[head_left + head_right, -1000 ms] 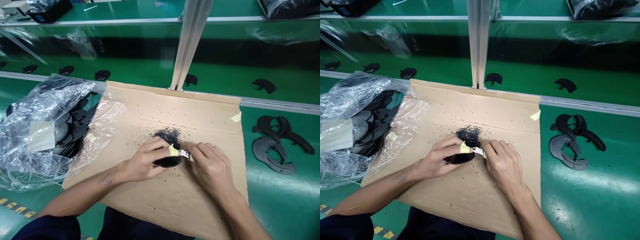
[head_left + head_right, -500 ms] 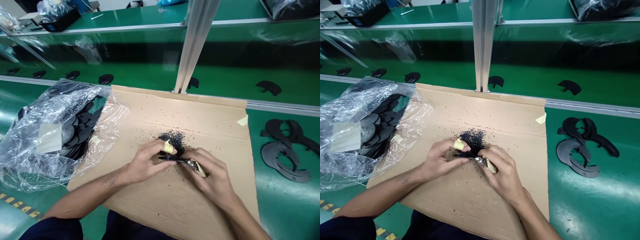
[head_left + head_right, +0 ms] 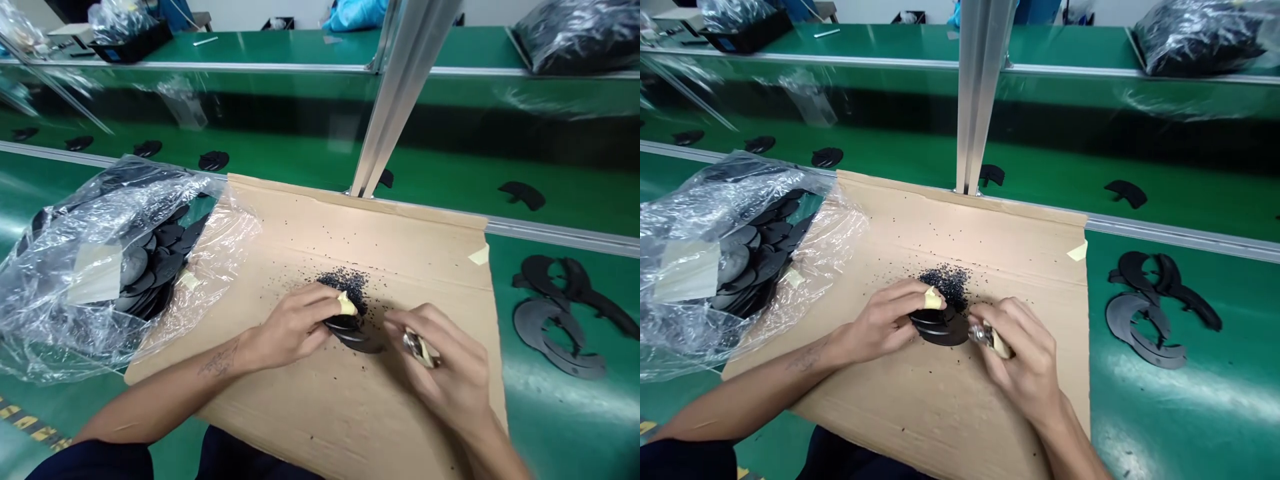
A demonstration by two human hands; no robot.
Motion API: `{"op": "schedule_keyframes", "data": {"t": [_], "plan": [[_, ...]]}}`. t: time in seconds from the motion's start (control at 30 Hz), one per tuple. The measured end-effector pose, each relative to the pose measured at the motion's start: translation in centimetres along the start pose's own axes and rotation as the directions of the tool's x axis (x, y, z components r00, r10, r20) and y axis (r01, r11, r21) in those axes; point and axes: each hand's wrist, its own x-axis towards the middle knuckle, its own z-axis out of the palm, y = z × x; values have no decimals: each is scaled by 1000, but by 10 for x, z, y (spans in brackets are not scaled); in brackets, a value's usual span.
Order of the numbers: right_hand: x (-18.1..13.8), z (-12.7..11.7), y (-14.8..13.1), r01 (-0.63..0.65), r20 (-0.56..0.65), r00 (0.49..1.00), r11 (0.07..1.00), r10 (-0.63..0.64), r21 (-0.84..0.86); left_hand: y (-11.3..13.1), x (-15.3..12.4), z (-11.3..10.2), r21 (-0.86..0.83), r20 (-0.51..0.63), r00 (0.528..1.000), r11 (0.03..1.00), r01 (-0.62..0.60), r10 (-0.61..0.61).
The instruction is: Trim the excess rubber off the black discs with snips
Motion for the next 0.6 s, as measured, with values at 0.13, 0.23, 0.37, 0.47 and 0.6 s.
{"op": "schedule_keyframes", "data": {"t": [0.13, 0.23, 0.37, 0.47, 0.6], "plan": [[-1, 0, 10, 84, 108, 993, 955, -55, -284, 3, 0, 1, -139, -25, 1000, 990, -4, 1], [-3, 3, 13, 126, 170, 983, 931, -71, -342, 4, 0, 1, -168, -10, 1000, 986, 8, -10], [-5, 4, 13, 122, 180, 982, 926, -60, -357, 6, 0, 0, -181, 2, 1000, 983, 17, -17], [-4, 3, 12, 134, 179, 981, 922, -72, -363, 6, 0, 1, -190, -8, 1000, 982, 20, -22], [-4, 3, 12, 147, 173, 982, 901, -82, -407, 6, 0, 1, -182, -15, 1000, 983, 18, -21]]}}
